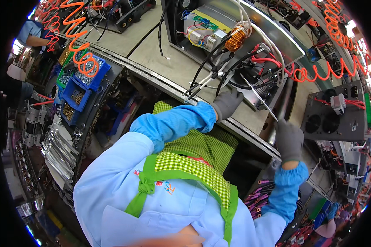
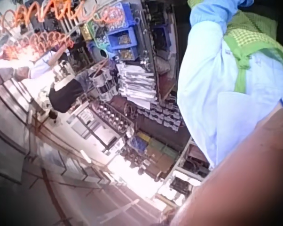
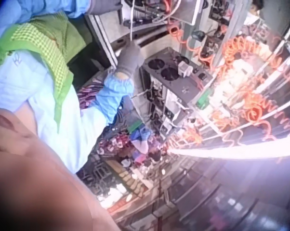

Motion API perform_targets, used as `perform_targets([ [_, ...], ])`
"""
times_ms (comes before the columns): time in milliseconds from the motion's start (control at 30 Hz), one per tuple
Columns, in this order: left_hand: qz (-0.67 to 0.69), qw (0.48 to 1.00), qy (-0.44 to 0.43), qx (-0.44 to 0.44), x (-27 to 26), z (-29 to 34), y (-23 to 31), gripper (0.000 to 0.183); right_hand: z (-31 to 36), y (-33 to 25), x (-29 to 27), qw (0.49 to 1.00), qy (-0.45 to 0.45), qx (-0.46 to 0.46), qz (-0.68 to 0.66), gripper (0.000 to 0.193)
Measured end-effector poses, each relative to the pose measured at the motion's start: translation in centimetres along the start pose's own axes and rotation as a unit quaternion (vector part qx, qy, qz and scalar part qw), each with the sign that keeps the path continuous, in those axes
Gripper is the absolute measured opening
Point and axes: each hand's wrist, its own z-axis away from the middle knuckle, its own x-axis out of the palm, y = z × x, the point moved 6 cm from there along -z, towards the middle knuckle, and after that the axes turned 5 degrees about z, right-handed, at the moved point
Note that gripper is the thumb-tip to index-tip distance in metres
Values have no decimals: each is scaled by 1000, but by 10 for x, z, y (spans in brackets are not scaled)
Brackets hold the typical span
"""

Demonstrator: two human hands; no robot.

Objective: Assembling or repairing electronic power supply units on a fabrication line.

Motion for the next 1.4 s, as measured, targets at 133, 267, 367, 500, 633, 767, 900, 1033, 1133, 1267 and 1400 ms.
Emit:
perform_targets([
  [133, -12, 1000, 20, 7, 5, -2, 3, 45, -52, -33, 11, 996, 55, -60, -27, 24],
  [267, -17, 999, 42, 20, 11, -7, 4, 35, -92, -65, 41, 983, 131, -113, -63, 22],
  [367, -39, 998, 46, 24, 15, -9, 0, 29, -106, -80, 41, 989, 124, -62, -53, 23],
  [500, -55, 998, 24, 5, 21, -13, -7, 21, -114, -83, 37, 981, 165, -59, -78, 28],
  [633, -66, 998, 19, 11, 24, -16, -12, 22, -125, -84, 43, 985, 154, -38, -73, 30],
  [767, 2, 1000, 23, 6, 27, -16, -17, 30, -135, -82, 75, 986, 118, -31, -117, 32],
  [900, 208, 976, 30, 62, -1, -5, -17, 31, -137, -73, 83, 974, 112, -63, -187, 34],
  [1033, 599, 799, -57, -22, -9, -8, 1, 28, -149, -60, 100, 943, 75, -214, -245, 34],
  [1133, 627, 775, -67, -36, 15, -19, 0, 33, -155, -63, 89, 916, 25, -344, -207, 28],
  [1267, 674, 736, -22, -60, 37, -37, 8, 31, -159, -59, 86, 919, -40, -295, -259, 30],
  [1400, 689, 717, 39, -100, 50, -43, 20, 27, -161, -51, 87, 935, -85, -244, -243, 29],
])
